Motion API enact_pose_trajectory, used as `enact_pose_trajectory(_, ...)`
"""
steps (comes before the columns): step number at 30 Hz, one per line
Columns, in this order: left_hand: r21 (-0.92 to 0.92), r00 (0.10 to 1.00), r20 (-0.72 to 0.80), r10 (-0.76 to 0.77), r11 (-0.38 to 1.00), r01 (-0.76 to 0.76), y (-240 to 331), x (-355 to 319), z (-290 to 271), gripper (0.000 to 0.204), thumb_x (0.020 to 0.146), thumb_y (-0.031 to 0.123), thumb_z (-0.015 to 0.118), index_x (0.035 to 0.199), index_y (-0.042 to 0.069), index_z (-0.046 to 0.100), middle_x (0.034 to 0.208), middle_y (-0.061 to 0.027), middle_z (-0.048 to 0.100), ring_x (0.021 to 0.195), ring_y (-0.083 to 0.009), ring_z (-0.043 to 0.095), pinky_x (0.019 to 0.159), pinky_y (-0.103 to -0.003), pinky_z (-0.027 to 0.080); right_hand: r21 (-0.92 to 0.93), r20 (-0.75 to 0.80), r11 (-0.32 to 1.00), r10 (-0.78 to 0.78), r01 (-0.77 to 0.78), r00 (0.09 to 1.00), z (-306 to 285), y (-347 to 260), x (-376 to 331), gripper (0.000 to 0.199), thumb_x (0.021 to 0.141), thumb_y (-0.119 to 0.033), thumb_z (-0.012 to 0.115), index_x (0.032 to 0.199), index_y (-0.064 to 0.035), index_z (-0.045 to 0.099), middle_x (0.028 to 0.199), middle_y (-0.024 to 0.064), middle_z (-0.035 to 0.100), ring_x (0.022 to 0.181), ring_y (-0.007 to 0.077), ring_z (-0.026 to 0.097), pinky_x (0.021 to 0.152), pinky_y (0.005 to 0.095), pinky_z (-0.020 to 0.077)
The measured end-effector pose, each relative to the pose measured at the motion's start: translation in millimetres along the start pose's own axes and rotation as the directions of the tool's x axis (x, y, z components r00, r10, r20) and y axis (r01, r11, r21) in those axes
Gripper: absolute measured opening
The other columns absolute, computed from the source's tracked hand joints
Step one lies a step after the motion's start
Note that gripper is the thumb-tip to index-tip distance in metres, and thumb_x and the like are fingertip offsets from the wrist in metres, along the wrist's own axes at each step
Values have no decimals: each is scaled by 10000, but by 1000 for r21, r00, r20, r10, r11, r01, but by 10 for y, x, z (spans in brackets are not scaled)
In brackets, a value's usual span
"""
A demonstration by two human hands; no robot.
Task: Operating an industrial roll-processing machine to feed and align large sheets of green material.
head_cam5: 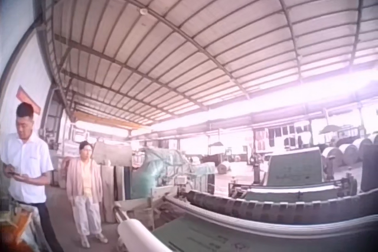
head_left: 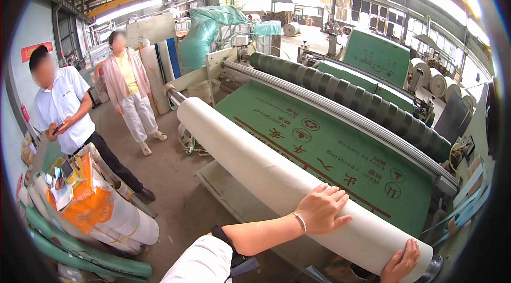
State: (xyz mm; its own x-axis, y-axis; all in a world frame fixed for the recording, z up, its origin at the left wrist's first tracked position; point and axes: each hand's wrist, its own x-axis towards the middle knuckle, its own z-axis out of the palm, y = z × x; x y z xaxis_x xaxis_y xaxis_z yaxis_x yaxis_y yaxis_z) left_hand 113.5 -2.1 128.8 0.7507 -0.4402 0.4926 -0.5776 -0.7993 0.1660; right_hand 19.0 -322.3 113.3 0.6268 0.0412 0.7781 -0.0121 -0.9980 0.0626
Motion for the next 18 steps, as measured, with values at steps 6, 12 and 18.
enact_pose_trajectory(6, -15, 999, -32, 24, 1000, -25, -14, 38, -9, 568, 928, 497, 459, 1196, 13, 589, 1220, -142, 612, 1173, -265, 550, 1015, -418, 383, 64, 136, 998, 6, -15, 991, 45, 169, -115, 435, 876, -181, 455, 1227, 64, 530, 1240, 233, 550, 1206, 390, 478, 1077, 487, 285)
enact_pose_trajectory(12, -7, 994, -94, 52, 999, -53, -60, 70, 16, 471, 854, 451, 578, 1080, 45, 652, 1147, -104, 657, 1094, -247, 608, 926, -411, 451, 111, 46, 994, -12, 6, 999, 83, 60, -60, 366, 835, -240, 507, 1067, 27, 602, 1096, 200, 606, 1089, 384, 540, 1005, 523, 345)
enact_pose_trajectory(18, 11, 996, -57, 72, 997, -72, -113, 65, -38, 476, 861, 436, 559, 1095, 32, 654, 1141, -129, 658, 1101, -281, 593, 961, -441, 408, 144, 28, 989, 42, -45, 999, 162, -19, 52, 358, 789, -291, 578, 1043, -50, 652, 1086, 115, 653, 1082, 298, 577, 998, 467, 344)
